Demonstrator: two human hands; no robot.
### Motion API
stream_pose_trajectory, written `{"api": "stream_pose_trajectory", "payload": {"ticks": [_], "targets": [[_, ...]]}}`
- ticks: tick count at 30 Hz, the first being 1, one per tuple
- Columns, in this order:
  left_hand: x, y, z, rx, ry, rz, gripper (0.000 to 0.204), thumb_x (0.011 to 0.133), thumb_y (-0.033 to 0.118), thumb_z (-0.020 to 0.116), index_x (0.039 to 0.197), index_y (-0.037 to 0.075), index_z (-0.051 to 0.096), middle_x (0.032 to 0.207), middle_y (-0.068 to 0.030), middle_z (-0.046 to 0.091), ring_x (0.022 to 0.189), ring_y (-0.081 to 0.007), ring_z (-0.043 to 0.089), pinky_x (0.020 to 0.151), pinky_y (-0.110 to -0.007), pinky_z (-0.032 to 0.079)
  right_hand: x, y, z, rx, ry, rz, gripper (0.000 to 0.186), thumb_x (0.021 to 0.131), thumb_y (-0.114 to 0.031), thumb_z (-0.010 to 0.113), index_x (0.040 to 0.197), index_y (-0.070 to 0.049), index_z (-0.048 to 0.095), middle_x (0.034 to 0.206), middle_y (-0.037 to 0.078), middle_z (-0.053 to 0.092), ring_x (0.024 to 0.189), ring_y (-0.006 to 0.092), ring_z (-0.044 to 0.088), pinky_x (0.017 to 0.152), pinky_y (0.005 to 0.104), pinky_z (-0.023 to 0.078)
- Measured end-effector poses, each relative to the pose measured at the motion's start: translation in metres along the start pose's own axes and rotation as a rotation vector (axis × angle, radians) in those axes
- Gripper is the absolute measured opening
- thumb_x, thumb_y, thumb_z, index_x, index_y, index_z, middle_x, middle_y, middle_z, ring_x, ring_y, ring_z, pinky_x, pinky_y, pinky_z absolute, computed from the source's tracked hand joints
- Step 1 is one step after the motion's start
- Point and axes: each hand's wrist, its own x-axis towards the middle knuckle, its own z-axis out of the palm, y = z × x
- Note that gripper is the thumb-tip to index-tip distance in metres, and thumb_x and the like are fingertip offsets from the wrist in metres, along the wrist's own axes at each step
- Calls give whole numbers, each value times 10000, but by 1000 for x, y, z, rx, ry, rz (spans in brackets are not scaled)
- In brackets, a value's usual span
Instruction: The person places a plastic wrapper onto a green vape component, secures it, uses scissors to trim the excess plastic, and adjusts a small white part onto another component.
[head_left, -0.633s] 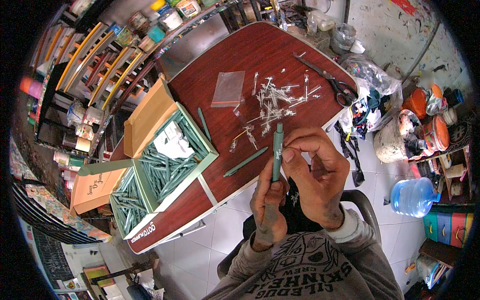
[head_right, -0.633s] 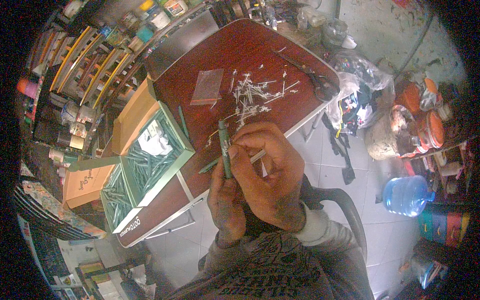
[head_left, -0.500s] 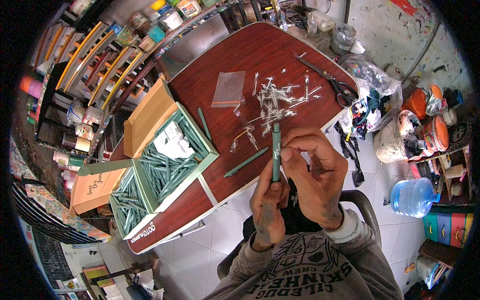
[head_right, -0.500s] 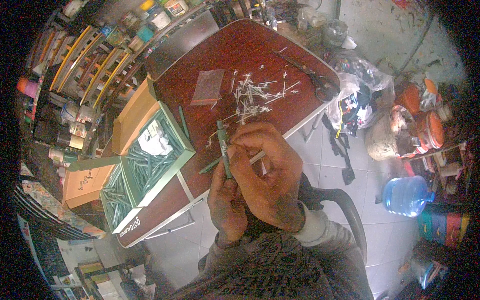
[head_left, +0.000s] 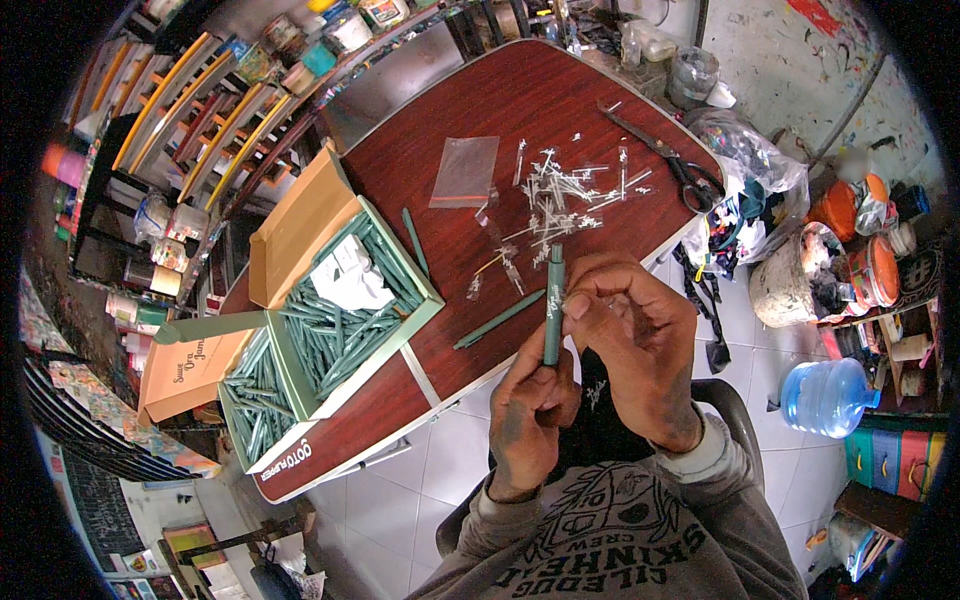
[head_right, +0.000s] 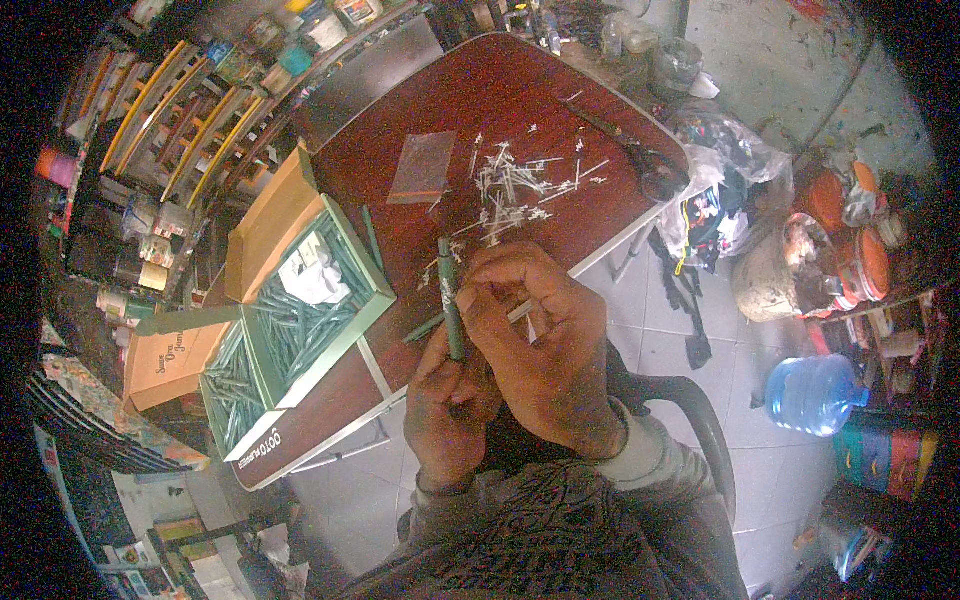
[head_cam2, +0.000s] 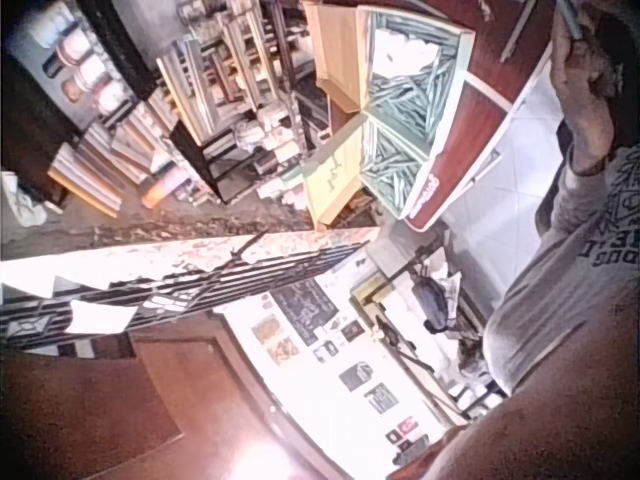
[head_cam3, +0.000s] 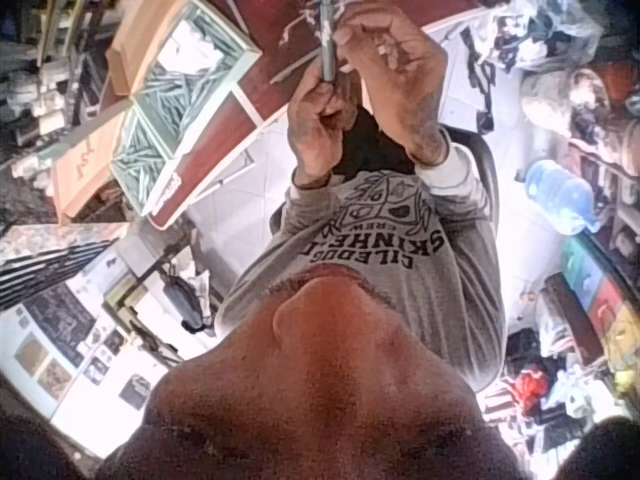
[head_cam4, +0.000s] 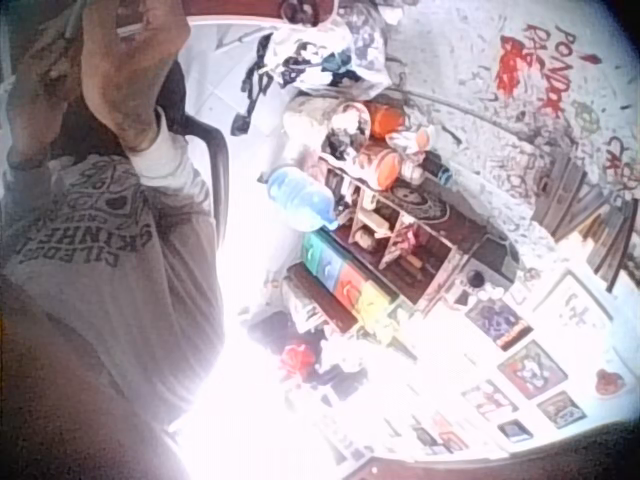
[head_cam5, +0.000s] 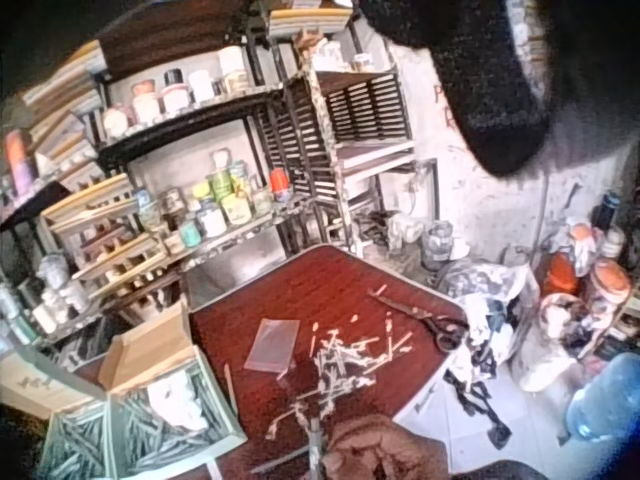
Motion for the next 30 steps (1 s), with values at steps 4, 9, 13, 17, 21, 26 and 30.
{"api": "stream_pose_trajectory", "payload": {"ticks": [4, 9, 13, 17, 21, 26, 30], "targets": [[-1, 3, -4, -58, -53, -24, 638, 884, 333, 551, 1403, -19, 438, 631, 73, 373, 476, -48, 324, 422, -219, 226, 1, -3, 1, 53, -27, 42, 36, 909, 18, 609, 944, 23, 611, 979, 74, 619, 852, 103, 594, 759, 246, 485], [-3, 13, -10, -158, -153, -111, 564, 937, 264, 469, 1429, -11, 434, 669, 61, 273, 496, -57, 249, 464, -227, 204, 2, -1, -2, 68, -71, 38, 25, 916, 7, 606, 939, 14, 610, 971, 69, 618, 833, 107, 592, 735, 249, 492], [-3, 21, -15, -256, -215, -209, 551, 938, 254, 457, 1422, -7, 441, 665, 68, 257, 478, -55, 216, 459, -230, 198, 4, -11, -3, 28, -85, 103, 25, 919, -4, 610, 934, 15, 609, 956, 70, 621, 831, 114, 595, 721, 254, 494], [-3, 27, -17, -321, -235, -274, 541, 944, 245, 442, 1421, -11, 435, 664, 73, 248, 475, -50, 196, 453, -230, 191, 7, -9, -8, 27, -146, 100, 55, 919, -26, 629, 948, 18, 614, 930, 61, 624, 832, 111, 601, 702, 252, 496], [-2, 28, -19, -359, -260, -309, 532, 941, 245, 466, 1413, 0, 432, 659, 71, 272, 472, -48, 198, 435, -221, 197, 8, -12, -9, 2, -140, 172, 72, 928, -39, 627, 970, 19, 615, 927, 52, 626, 822, 98, 601, 689, 243, 496], [-1, 28, -23, -412, -294, -344, 529, 961, 230, 426, 1423, -26, 408, 672, 75, 246, 460, -42, 158, 430, -214, 173, 7, -14, -8, 135, -138, 274, 90, 938, -50, 621, 999, 16, 612, 936, 45, 626, 825, 95, 606, 672, 231, 500], [1, 29, -28, -524, -327, -411, 523, 965, 215, 420, 1426, -31, 390, 672, 73, 243, 448, -42, 153, 421, -217, 171, 7, -10, -5, 245, -113, 315, 117, 936, -66, 631, 1024, 9, 610, 928, 38, 628, 841, 114, 615, 682, 238, 507]]}}
